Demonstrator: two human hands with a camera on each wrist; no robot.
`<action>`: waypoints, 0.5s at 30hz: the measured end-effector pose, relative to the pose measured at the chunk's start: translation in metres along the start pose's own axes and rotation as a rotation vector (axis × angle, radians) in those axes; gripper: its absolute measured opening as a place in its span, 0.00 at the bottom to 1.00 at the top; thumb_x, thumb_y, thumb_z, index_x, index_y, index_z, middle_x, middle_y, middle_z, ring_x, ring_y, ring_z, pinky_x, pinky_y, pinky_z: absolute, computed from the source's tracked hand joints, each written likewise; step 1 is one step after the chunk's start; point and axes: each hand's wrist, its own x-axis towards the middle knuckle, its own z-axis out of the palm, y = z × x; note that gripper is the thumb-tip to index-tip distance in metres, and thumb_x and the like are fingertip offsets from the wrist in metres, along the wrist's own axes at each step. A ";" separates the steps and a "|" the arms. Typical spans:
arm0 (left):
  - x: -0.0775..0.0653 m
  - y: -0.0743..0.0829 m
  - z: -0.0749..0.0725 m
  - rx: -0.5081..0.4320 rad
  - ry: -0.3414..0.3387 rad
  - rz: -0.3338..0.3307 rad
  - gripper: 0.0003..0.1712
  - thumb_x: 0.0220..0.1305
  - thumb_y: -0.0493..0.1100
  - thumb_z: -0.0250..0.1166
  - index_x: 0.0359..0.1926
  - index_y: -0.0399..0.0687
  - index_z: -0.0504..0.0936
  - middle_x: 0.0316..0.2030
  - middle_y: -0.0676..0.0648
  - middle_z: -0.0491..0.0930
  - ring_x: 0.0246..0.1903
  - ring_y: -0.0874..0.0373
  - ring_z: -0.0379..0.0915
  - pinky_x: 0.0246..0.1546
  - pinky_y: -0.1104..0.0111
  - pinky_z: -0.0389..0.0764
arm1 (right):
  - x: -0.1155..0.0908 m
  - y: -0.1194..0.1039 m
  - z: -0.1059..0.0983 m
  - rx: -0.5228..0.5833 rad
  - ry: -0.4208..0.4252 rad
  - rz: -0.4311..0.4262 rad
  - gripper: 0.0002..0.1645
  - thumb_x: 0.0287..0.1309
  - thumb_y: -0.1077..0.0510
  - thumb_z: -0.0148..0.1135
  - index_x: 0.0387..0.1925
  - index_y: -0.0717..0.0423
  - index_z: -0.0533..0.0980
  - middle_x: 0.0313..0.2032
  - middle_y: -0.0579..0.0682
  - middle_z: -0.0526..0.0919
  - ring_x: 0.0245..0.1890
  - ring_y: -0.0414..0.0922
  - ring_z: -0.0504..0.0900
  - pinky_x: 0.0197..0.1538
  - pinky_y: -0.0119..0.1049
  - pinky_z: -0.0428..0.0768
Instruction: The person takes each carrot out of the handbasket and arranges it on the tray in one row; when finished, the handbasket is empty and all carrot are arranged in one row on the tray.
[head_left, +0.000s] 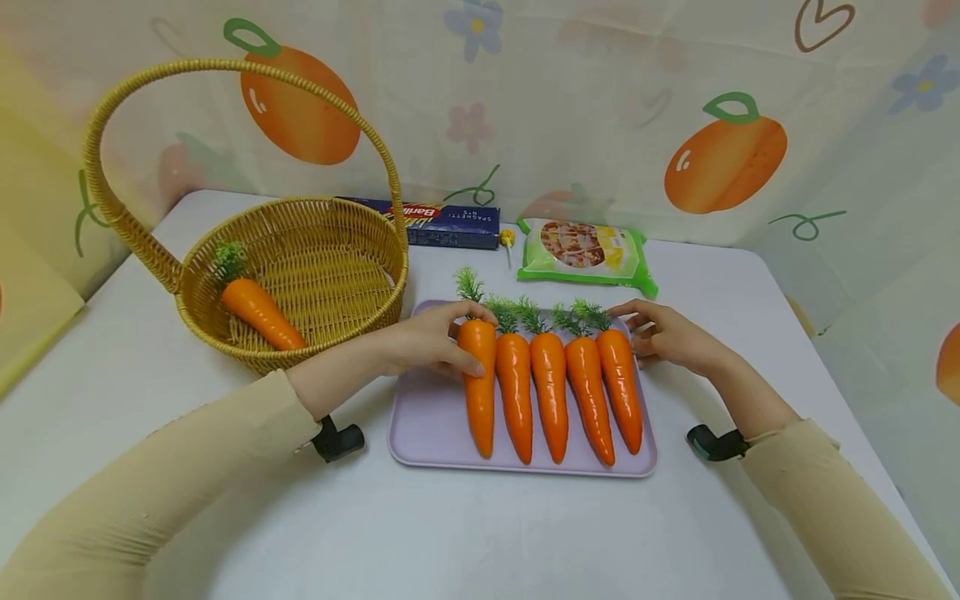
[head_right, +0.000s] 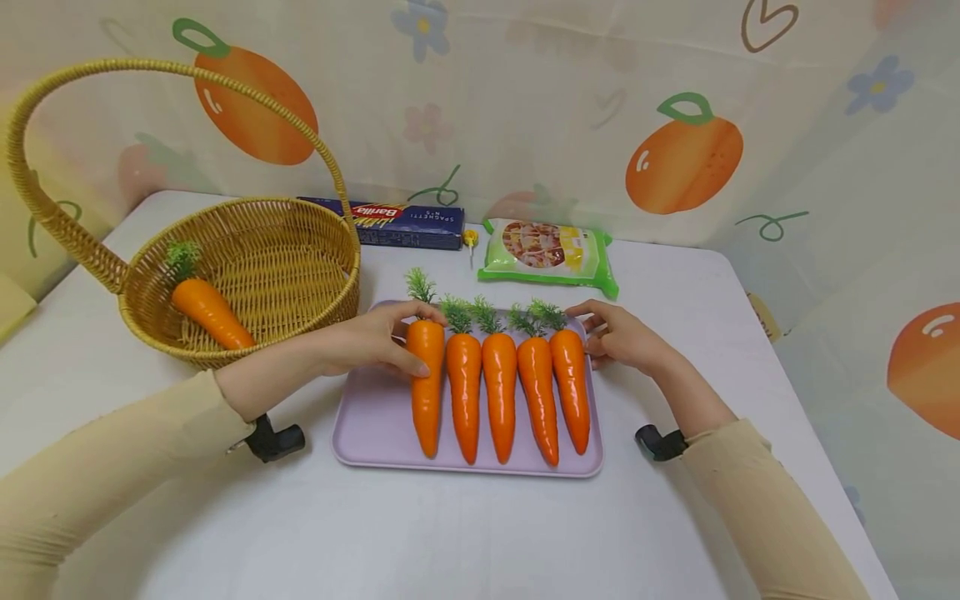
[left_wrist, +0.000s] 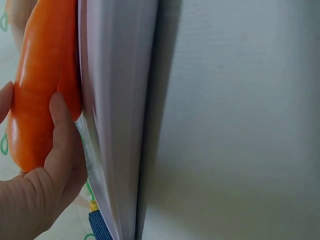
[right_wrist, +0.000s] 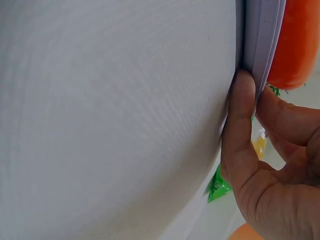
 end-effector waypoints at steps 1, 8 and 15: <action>0.000 0.000 0.000 0.003 -0.001 -0.001 0.39 0.58 0.33 0.70 0.66 0.55 0.64 0.60 0.38 0.68 0.46 0.52 0.75 0.44 0.65 0.87 | 0.000 0.000 0.000 0.000 0.000 0.001 0.34 0.64 0.69 0.49 0.71 0.57 0.61 0.59 0.66 0.65 0.46 0.51 0.75 0.43 0.34 0.86; 0.003 -0.002 0.002 -0.004 0.002 -0.009 0.38 0.58 0.32 0.70 0.67 0.55 0.64 0.61 0.37 0.67 0.45 0.52 0.76 0.44 0.65 0.87 | 0.000 0.001 0.000 0.005 0.002 0.003 0.34 0.64 0.69 0.48 0.71 0.57 0.60 0.59 0.67 0.65 0.45 0.51 0.75 0.44 0.34 0.86; 0.005 -0.004 0.004 -0.006 0.000 -0.004 0.38 0.59 0.31 0.69 0.67 0.51 0.65 0.62 0.36 0.65 0.46 0.51 0.77 0.46 0.64 0.87 | 0.000 0.001 0.001 0.009 0.004 0.004 0.34 0.63 0.69 0.48 0.71 0.57 0.60 0.59 0.66 0.65 0.46 0.52 0.75 0.44 0.35 0.86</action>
